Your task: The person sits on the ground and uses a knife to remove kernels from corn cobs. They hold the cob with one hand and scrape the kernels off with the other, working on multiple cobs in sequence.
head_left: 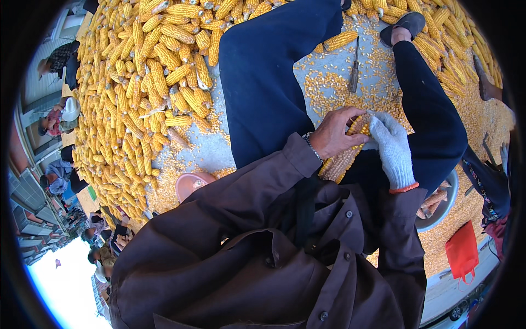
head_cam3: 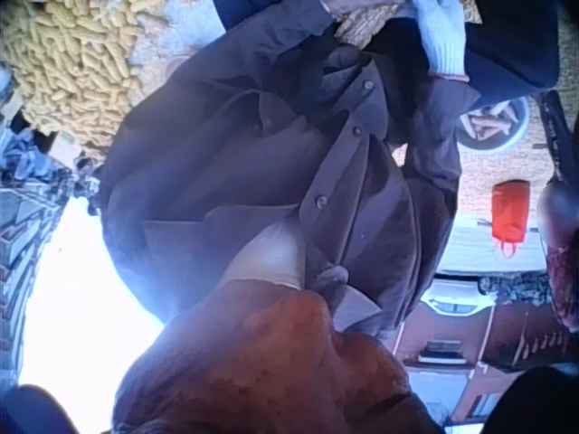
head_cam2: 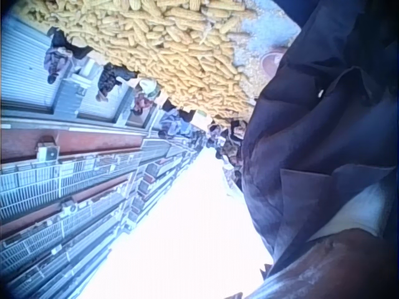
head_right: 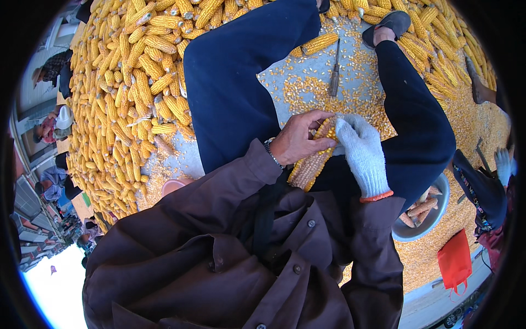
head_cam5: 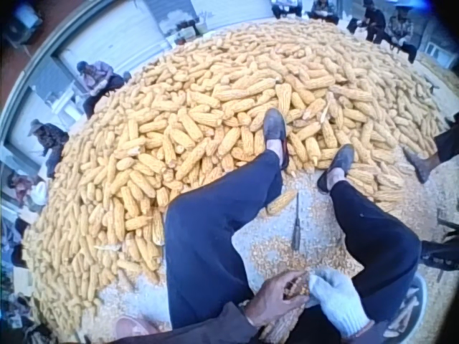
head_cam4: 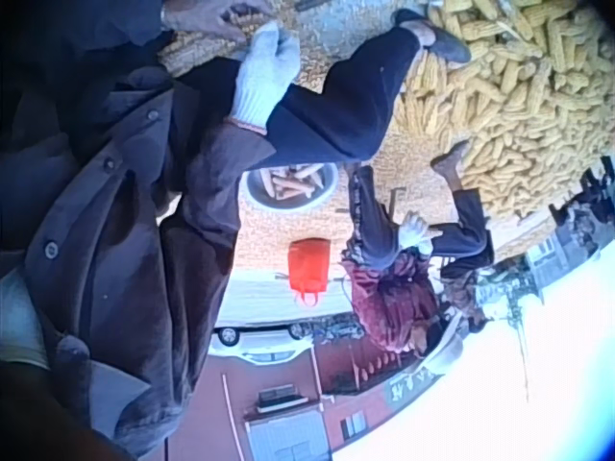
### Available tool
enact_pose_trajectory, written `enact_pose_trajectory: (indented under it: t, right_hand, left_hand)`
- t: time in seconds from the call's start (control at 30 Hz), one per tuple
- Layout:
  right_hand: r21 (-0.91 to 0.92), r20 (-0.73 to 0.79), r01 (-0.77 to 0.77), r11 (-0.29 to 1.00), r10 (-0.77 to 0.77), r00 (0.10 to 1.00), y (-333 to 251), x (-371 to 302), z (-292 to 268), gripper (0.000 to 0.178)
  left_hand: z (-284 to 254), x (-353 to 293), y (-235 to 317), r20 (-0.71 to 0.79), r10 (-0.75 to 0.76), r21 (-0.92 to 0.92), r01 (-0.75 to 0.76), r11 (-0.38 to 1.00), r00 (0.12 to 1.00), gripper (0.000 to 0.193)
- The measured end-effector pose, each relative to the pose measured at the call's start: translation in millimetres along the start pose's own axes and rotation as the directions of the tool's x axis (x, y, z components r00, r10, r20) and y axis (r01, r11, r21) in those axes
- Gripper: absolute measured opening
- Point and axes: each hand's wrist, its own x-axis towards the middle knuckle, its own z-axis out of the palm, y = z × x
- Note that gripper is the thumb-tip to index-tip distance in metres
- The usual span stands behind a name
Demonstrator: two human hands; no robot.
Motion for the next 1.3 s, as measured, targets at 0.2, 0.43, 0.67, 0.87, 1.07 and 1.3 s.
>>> enact_pose_trajectory:
  t: [0.2, 0.43, 0.67, 0.87, 1.07, 1.3]
  right_hand:
    - [-0.025, -0.026, -0.031, 0.999, 0.030, 0.999, 0, 9, 3, 0.027]
    - [-0.081, -0.040, -0.048, 0.996, 0.044, 0.998, -5, 11, 3, 0.029]
    - [-0.252, -0.063, -0.122, 0.960, 0.109, 0.992, -11, 19, 5, 0.029]
    - [-0.377, -0.041, -0.070, 0.923, 0.059, 0.997, -20, 13, 4, 0.027]
    - [-0.392, -0.018, -0.062, 0.918, 0.059, 0.998, -22, 10, 3, 0.024]
    - [-0.360, -0.041, -0.039, 0.932, 0.026, 0.999, -19, 11, 2, 0.024]
  left_hand:
    - [-2, 0, 3, 0.011, -0.097, -0.027, 0.097, 0.995, 0.995, 0.053]
    - [2, 2, 4, 0.004, -0.068, 0.022, 0.068, 0.997, 0.998, 0.052]
    - [5, 1, 1, -0.038, 0.002, 0.074, 0.001, 0.997, 0.999, 0.047]
    - [9, 2, 1, -0.012, -0.031, 0.074, 0.032, 0.997, 0.999, 0.045]
    - [12, 2, 3, -0.025, 0.027, 0.065, -0.025, 0.998, 0.999, 0.043]
    - [15, 0, 2, 0.024, 0.032, 0.087, -0.034, 0.996, 0.999, 0.054]
